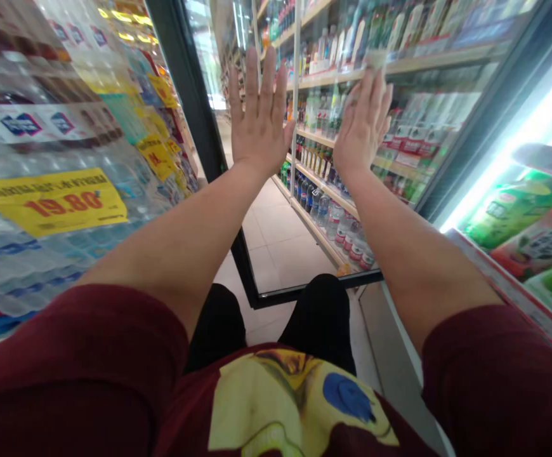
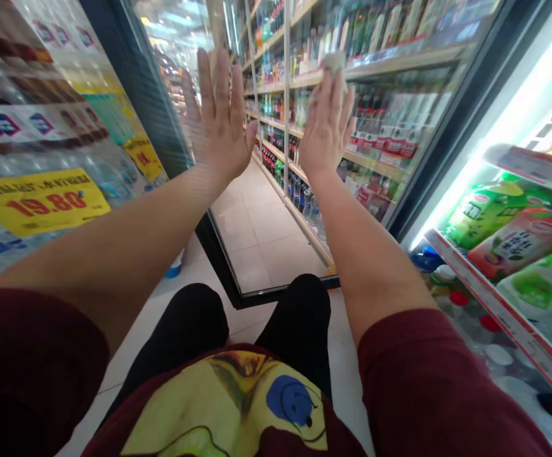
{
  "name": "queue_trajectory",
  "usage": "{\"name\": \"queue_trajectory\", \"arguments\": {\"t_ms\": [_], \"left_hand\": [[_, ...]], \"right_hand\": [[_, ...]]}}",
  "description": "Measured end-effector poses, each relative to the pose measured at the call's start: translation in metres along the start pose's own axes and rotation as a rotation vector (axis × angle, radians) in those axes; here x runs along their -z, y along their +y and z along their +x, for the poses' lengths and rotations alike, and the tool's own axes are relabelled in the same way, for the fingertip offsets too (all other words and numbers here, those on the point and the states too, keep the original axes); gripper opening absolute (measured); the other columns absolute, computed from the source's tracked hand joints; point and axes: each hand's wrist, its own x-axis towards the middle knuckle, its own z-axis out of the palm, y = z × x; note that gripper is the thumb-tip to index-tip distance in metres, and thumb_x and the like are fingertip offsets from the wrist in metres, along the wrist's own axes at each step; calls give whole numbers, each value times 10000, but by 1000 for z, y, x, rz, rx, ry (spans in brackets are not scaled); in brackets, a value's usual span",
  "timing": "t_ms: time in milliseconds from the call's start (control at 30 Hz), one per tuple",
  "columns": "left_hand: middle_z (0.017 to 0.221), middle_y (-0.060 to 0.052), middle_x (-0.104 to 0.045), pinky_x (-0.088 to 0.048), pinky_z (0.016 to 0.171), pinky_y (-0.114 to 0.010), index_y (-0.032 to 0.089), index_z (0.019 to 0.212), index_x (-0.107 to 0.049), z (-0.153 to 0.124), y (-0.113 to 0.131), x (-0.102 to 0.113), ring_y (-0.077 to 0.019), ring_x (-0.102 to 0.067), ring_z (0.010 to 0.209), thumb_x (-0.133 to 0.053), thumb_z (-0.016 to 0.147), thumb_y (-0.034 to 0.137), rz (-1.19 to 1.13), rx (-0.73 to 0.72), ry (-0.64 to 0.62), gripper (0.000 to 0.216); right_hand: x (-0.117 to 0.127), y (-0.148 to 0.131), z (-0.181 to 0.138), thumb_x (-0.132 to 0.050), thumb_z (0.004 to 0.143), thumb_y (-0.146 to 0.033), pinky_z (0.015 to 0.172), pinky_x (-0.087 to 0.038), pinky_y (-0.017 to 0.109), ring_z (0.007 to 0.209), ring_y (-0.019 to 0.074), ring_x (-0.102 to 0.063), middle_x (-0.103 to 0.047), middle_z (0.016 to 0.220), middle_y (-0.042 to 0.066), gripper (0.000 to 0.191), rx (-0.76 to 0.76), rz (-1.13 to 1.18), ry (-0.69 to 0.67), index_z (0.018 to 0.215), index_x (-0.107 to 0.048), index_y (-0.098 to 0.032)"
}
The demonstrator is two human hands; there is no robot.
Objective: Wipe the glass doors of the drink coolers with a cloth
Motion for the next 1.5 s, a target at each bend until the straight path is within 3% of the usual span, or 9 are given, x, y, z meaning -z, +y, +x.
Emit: {"name": "queue_trajectory", "arguments": {"t_ms": [267,433,600,767,900,1067,1233,1400,1500], "left_hand": [[1762,190,-115,129,1383,-552,368,1748,-159,-2,17,9,-242,137,1664,-483,806,714,14,74,-17,1055],[1767,177,-122,139,1345,-677,326,1755,-110,-2,21,10,-304,131,1670,-584,725,755,1,89,-33,1212],[1777,159,-108,145,1356,-634,313,1739,-192,-2,22,10,-329,53,1676,-575,821,691,18,80,-20,1065],[1807,64,-82,203,1327,-678,160,1726,-185,-1,24,10,-353,68,1670,-547,966,557,-2,87,-25,930],[1814,10,-89,180,1342,-650,103,1716,-205,1,22,10,-348,49,1674,-499,1040,478,10,94,-21,826],[1803,79,-69,212,1316,-694,195,1724,-185,1,23,10,-324,75,1672,-544,1014,454,-16,103,-30,836],[1811,-109,-119,83,1355,-636,20,1694,-222,0,27,12,-368,-22,1669,-390,1067,315,111,71,-19,714],[1819,-90,-65,111,1332,-665,31,1710,-168,2,26,11,-387,20,1662,-423,1066,346,156,81,-59,760],[1815,-70,-107,79,1345,-643,36,1707,-201,0,27,13,-372,-19,1667,-381,1083,340,156,78,-38,718]], "right_hand": [[6,21,-1,-212,1025,-428,1372,45,439,1684,104,26,-198,1769,-212,670,250,100,-264,1683,-329,-476],[5,13,25,-77,1045,-358,1344,-139,571,1686,220,-55,-115,1823,-51,721,-265,110,3,1748,-189,-242],[19,-17,33,-163,1120,-404,1380,-33,485,1688,174,-62,-171,1797,-148,610,377,-67,-255,1721,-262,-365],[33,-39,39,-211,1152,-303,1342,-188,537,1683,284,-127,-175,1815,-18,604,128,-102,-75,1749,-230,-218],[34,-48,51,-208,1179,-381,1365,-91,527,1679,272,-148,-202,1807,-51,574,624,-124,-214,1742,-263,-286],[29,-49,65,-218,1178,-285,1328,-175,600,1685,288,-116,-75,1829,2,588,19,-161,-120,1762,-161,-248],[37,-43,49,-222,1173,-360,1367,-101,504,1678,253,-161,-223,1803,-33,577,582,-122,-194,1742,-265,-272],[33,-46,58,-198,1171,-274,1333,-154,584,1686,272,-103,-51,1832,-9,575,5,-100,-126,1744,-241,-248],[33,-45,56,-229,1181,-339,1355,-84,558,1682,282,-120,-153,1821,-18,565,368,-84,-204,1741,-264,-269]]}}
